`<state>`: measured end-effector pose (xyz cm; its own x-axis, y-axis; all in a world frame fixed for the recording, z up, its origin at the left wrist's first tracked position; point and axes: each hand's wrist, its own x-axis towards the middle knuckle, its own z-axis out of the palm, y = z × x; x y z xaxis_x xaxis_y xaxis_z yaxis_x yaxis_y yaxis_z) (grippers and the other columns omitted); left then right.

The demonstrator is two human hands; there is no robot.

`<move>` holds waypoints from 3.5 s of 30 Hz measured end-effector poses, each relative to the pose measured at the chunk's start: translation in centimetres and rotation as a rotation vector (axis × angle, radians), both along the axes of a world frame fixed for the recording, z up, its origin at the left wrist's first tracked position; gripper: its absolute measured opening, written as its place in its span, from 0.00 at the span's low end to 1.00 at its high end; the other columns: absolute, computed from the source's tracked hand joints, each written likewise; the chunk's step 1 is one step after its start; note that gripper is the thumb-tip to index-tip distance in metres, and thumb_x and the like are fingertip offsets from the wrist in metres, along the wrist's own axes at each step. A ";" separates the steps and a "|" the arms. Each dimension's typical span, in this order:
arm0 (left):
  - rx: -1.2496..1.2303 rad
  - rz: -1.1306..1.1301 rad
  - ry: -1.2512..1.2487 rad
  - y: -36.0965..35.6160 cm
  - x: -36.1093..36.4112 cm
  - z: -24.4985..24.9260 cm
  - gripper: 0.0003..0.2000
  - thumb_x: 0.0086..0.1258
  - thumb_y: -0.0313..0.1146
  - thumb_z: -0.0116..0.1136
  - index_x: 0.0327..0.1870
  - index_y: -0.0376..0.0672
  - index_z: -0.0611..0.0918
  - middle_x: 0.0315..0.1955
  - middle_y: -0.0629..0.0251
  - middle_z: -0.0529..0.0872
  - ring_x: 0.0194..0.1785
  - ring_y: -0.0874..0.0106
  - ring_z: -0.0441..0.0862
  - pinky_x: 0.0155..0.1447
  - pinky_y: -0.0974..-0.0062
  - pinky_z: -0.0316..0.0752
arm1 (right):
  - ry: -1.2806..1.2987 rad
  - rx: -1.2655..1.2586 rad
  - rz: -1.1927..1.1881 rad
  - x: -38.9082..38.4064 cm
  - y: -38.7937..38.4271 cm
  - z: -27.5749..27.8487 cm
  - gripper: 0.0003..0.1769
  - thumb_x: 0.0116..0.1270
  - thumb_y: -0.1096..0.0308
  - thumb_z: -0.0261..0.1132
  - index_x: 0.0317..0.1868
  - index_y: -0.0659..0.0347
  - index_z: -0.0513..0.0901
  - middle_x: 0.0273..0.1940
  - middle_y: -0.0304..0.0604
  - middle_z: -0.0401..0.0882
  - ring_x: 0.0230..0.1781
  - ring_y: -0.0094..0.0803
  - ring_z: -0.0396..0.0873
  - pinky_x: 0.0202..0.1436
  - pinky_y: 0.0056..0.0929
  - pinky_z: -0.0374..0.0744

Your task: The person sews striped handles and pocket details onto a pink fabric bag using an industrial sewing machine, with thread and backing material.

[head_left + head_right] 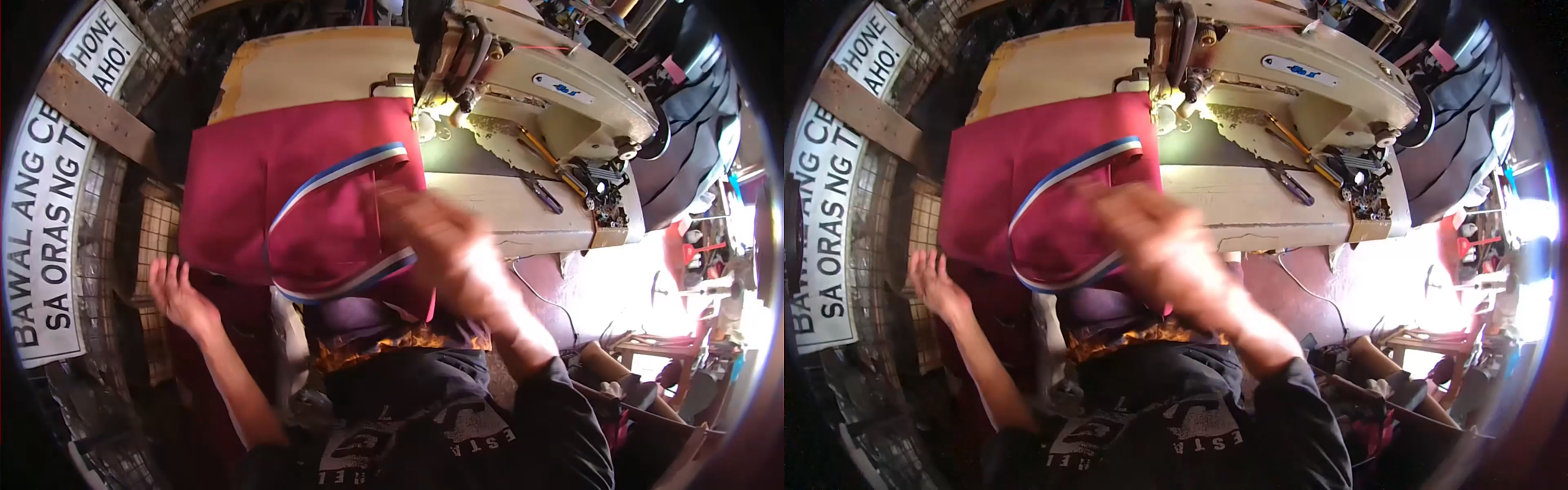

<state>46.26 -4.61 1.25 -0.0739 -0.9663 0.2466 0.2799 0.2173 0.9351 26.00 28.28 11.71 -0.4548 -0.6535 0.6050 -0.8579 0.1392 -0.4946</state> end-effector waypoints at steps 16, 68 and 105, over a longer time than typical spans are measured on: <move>1.127 -1.395 -0.141 26.5 -2.1 -7.8 0.18 0.73 0.38 0.71 0.57 0.41 0.80 0.46 0.62 0.88 0.48 0.73 0.85 0.56 0.74 0.78 | -0.079 0.198 0.114 5.7 13.5 -9.5 0.26 0.50 0.70 0.73 0.53 0.68 0.86 0.46 0.48 0.85 0.42 0.44 0.87 0.47 0.40 0.85; -0.944 -0.257 -1.499 -3.7 -10.8 0.6 0.35 0.82 0.57 0.50 0.82 0.43 0.65 0.82 0.47 0.58 0.85 0.43 0.52 0.84 0.42 0.50 | 0.288 0.123 0.115 2.4 9.7 -14.0 0.29 0.50 0.66 0.67 0.56 0.66 0.87 0.59 0.48 0.85 0.53 0.38 0.86 0.47 0.33 0.83; -1.575 -0.788 -0.810 14.3 -22.1 2.4 0.24 0.71 0.41 0.68 0.65 0.41 0.81 0.66 0.55 0.78 0.73 0.56 0.72 0.79 0.51 0.64 | 0.136 0.187 0.113 3.4 9.2 -10.9 0.23 0.54 0.78 0.70 0.53 0.73 0.87 0.55 0.55 0.86 0.61 0.49 0.86 0.57 0.39 0.88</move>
<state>24.14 9.72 3.65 -0.8378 0.3561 0.4138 0.3885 0.9214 -0.0062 29.39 37.44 0.80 -0.2955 -0.8018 0.5194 -0.9300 0.1170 -0.3486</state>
